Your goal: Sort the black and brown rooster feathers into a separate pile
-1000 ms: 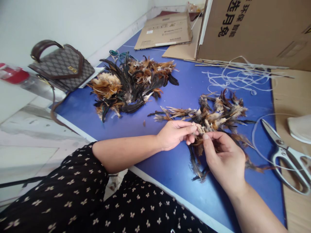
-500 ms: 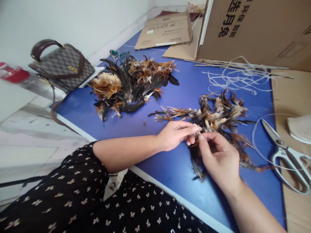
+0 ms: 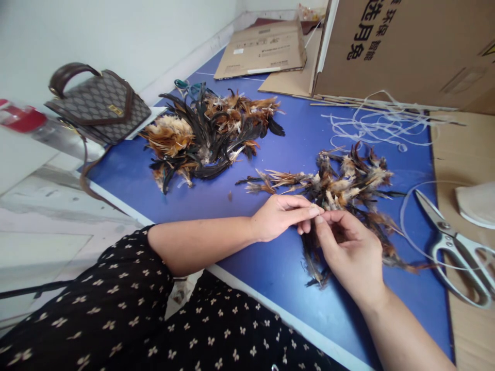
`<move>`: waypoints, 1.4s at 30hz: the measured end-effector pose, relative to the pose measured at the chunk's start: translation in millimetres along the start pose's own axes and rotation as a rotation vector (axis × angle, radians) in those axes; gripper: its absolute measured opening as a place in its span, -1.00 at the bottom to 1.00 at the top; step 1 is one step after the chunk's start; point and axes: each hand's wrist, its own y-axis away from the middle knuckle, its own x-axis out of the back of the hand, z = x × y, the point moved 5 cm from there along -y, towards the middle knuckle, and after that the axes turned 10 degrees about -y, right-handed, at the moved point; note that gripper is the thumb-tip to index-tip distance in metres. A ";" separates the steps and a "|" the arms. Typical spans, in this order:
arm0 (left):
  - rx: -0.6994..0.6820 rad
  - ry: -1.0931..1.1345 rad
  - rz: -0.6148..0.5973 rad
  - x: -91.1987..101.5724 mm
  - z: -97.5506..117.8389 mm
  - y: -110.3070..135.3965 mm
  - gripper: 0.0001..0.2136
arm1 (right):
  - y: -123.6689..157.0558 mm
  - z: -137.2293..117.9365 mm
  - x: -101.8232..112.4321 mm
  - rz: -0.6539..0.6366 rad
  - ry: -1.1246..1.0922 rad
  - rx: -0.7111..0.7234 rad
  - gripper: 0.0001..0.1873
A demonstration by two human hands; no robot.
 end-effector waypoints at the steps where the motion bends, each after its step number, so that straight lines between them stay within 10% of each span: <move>1: -0.009 -0.008 0.002 -0.1 1.1 0.6 -0.50 | 0.2 -0.8 -0.1 0.001 -0.007 -0.001 -0.60; 42: 0.146 0.198 -0.105 -3.8 -19.2 -3.6 -0.48 | -5.7 -12.3 8.7 0.015 0.184 0.393 -0.90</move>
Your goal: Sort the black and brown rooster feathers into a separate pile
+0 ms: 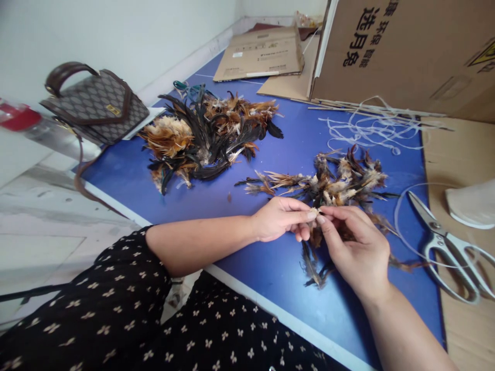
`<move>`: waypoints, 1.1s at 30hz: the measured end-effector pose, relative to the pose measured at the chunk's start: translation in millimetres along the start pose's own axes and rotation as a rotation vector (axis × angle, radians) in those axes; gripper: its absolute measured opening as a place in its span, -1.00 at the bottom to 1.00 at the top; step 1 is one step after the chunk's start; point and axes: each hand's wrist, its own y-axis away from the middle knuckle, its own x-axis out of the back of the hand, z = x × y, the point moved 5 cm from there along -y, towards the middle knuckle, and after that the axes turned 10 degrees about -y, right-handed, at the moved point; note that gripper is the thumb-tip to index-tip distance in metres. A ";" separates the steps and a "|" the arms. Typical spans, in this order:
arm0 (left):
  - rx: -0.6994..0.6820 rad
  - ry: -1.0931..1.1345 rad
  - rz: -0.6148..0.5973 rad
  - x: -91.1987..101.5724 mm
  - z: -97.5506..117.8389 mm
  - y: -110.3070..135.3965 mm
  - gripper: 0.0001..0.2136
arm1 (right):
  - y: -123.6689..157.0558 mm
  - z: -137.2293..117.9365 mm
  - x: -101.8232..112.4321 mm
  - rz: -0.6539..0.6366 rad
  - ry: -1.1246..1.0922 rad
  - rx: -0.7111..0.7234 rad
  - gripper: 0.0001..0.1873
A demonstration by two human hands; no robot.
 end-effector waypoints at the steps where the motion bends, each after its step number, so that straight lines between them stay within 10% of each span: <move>1: 0.014 -0.005 -0.004 -0.8 0.5 0.6 -0.51 | -0.7 -1.9 -0.4 -0.005 0.003 0.012 -0.92; 20: 0.036 -0.065 -0.028 -4.9 4.0 4.0 -0.59 | -0.6 -5.7 -1.9 -0.096 -0.085 0.087 -0.60; 33: 0.023 -0.107 -0.098 -8.6 7.9 7.0 -0.52 | -4.2 -3.4 3.8 -0.138 -0.106 0.011 -0.73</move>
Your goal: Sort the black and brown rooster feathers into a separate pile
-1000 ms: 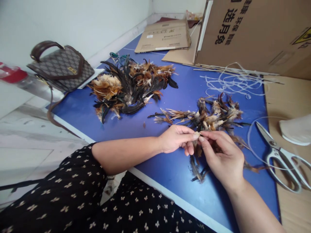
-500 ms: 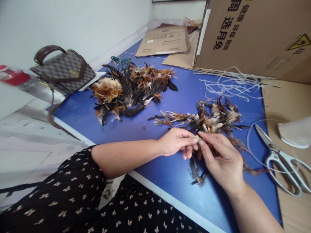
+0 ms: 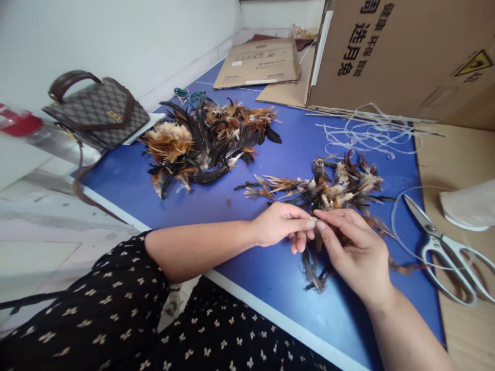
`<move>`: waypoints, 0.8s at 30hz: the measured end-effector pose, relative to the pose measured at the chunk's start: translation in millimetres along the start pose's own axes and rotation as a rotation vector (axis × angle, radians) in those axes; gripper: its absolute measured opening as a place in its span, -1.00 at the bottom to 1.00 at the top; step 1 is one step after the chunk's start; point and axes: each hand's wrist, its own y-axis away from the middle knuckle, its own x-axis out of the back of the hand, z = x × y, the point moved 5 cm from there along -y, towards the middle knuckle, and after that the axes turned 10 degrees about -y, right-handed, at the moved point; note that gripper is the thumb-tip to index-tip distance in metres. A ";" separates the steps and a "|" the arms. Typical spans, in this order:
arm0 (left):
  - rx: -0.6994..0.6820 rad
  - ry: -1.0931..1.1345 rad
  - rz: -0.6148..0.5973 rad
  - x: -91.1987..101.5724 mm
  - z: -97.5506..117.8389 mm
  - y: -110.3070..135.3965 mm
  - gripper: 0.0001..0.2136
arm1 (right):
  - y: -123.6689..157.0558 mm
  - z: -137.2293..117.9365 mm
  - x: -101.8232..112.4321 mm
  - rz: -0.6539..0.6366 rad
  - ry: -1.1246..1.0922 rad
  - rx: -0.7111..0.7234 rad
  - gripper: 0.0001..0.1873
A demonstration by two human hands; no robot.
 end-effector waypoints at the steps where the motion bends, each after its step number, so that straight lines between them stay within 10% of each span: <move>1: 0.007 -0.005 -0.026 -1.1 -0.2 0.6 -0.51 | -0.1 1.5 1.1 -0.025 -0.022 -0.021 -0.78; 17: 0.116 -0.009 -0.058 -7.1 -0.7 -2.6 -0.49 | -39.7 -3.2 12.6 -0.070 0.208 0.019 -0.83; 24: 0.162 -0.059 -0.143 -11.3 -5.7 -6.5 -0.69 | -110.6 28.3 -55.1 -0.396 0.474 0.066 -0.74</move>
